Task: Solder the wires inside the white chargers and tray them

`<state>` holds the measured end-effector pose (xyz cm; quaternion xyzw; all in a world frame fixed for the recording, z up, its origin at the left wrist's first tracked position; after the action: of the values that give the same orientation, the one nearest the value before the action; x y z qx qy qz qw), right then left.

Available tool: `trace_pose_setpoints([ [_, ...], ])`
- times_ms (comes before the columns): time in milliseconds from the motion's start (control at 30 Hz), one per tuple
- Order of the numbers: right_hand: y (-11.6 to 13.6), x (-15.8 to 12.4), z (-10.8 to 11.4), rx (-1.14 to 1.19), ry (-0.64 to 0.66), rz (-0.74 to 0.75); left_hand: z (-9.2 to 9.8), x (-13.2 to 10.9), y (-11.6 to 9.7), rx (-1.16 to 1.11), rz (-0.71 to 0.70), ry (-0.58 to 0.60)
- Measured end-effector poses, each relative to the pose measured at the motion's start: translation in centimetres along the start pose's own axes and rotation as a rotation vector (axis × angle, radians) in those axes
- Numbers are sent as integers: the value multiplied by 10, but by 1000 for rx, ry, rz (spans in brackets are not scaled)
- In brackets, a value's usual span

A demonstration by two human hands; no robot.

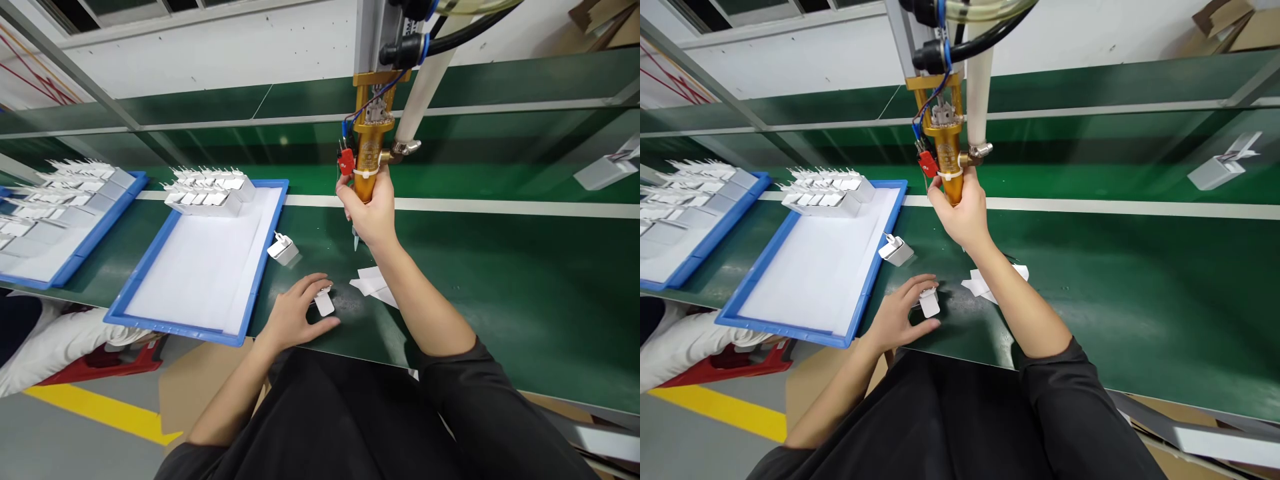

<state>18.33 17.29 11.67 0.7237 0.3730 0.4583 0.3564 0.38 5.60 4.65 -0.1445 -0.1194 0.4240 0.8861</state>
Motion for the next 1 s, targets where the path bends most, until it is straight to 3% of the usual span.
trace_pose_setpoints([
  [100, -1, 0, -1, 1, 0, -1, -5, -2, -3, 70, 117, -151],
  [167, -2, 0, -1, -2, -1, 4, -4, -3, -2, 30, 156, -184],
  [367, 0, -1, -4, 5, -1, 26, 16, -6, 9, -404, 104, 117],
  [500, 1, -2, -4, -6, -2, 29, 23, -8, 32, -690, 166, 166],
  [700, 1, -2, -3, -15, -2, 20, 2, -16, 51, -790, 281, 73],
  [867, 4, -3, -4, 7, -5, 12, -13, -29, 52, -673, 342, -223],
  [1000, 7, -5, -6, 42, 3, 4, -17, -36, 48, -478, 374, -332],
])
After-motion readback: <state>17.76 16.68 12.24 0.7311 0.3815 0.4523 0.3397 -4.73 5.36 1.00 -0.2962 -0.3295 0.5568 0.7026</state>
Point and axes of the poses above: each hand's wrist, its own x-axis towards the middle knuckle, its own z-axis out of the back of the hand, y = z × x, the point moved 6 cm from there along x, towards the middle knuckle, and after that the axes turned 10 degrees about x, right-handed, at the moved point
